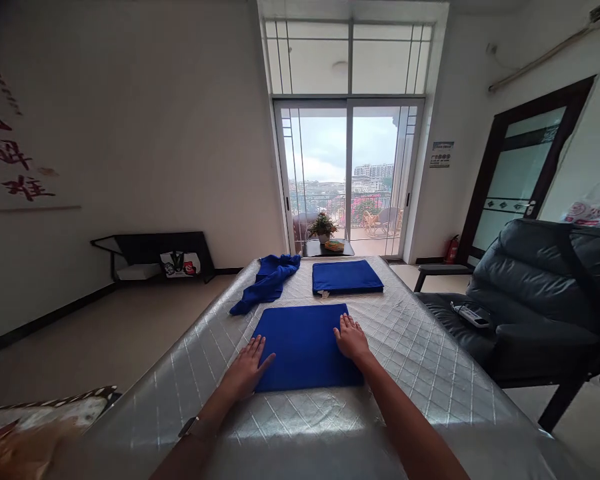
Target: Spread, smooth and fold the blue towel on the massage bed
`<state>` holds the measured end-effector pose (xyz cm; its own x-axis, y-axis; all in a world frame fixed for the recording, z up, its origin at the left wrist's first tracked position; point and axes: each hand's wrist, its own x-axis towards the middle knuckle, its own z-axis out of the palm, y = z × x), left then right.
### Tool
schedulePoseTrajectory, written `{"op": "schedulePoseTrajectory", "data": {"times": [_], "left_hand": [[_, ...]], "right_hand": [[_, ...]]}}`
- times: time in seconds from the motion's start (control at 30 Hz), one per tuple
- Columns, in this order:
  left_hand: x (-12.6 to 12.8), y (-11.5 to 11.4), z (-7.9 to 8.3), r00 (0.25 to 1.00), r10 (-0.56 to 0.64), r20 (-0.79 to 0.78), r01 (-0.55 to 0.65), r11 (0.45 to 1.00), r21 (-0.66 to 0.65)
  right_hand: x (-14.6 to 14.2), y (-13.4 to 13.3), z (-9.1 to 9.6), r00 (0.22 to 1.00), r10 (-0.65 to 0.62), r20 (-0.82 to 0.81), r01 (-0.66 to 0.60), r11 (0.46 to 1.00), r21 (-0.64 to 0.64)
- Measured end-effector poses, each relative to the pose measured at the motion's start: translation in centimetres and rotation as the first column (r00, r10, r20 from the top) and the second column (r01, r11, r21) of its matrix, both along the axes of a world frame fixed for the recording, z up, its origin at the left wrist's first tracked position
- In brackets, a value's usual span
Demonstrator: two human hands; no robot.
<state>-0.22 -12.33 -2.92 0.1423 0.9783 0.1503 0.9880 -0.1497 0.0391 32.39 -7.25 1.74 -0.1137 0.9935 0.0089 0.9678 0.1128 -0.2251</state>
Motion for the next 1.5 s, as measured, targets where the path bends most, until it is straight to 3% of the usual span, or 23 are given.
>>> {"op": "schedulePoseTrajectory", "data": {"times": [0.23, 0.4, 0.47, 0.57, 0.67, 0.77, 0.83, 0.97, 1.17, 1.27, 1.5], "left_hand": [[0.1, -0.6, 1.3, 0.999, 0.018, 0.045, -0.012, 0.993, -0.120], [1.7, 0.3, 2.6, 0.989, 0.144, -0.012, -0.144, 0.978, -0.151], [4.1, 1.1, 3.2, 0.995, 0.102, -0.014, -0.103, 0.987, -0.127], [9.5, 2.9, 3.8, 0.994, -0.100, 0.040, 0.104, 0.990, -0.098], [15.1, 4.8, 3.7, 0.951, -0.285, 0.120, 0.294, 0.953, -0.069], [18.5, 6.1, 3.2, 0.930, -0.325, 0.171, 0.336, 0.941, -0.039], [19.0, 6.6, 2.7, 0.935, -0.300, 0.189, 0.312, 0.949, -0.035], [16.1, 7.0, 2.0, 0.963, -0.193, 0.186, 0.206, 0.977, -0.052], [6.8, 7.3, 2.1, 0.993, 0.084, 0.081, -0.079, 0.995, -0.065], [3.5, 7.0, 2.1, 0.984, 0.172, 0.046, -0.170, 0.984, -0.054], [2.9, 6.4, 2.0, 0.974, 0.224, 0.039, -0.224, 0.975, -0.015]], "right_hand": [[0.0, 0.4, -1.9, 1.000, 0.002, 0.022, -0.002, 1.000, -0.006], [-0.1, 0.2, -1.7, 1.000, -0.004, 0.002, 0.004, 1.000, 0.004], [-0.2, 0.2, -1.6, 1.000, -0.008, 0.000, 0.008, 1.000, 0.011], [-0.2, 0.2, -1.7, 1.000, -0.014, 0.003, 0.014, 1.000, 0.008], [-0.1, 0.1, -1.9, 1.000, -0.004, 0.029, 0.004, 1.000, 0.020], [0.1, 0.1, -2.0, 0.998, 0.016, 0.053, -0.018, 0.999, 0.037], [0.2, 0.1, -1.9, 0.998, 0.020, 0.055, -0.023, 0.999, 0.039], [0.0, 0.1, -1.7, 0.999, 0.005, 0.041, -0.006, 0.999, 0.033], [0.0, 0.2, -1.7, 1.000, -0.009, 0.019, 0.008, 1.000, 0.012], [0.0, 0.4, -1.8, 0.999, -0.012, 0.034, 0.012, 1.000, 0.003], [-0.2, 0.4, -1.1, 0.997, -0.012, 0.076, 0.016, 0.999, -0.047]]}}
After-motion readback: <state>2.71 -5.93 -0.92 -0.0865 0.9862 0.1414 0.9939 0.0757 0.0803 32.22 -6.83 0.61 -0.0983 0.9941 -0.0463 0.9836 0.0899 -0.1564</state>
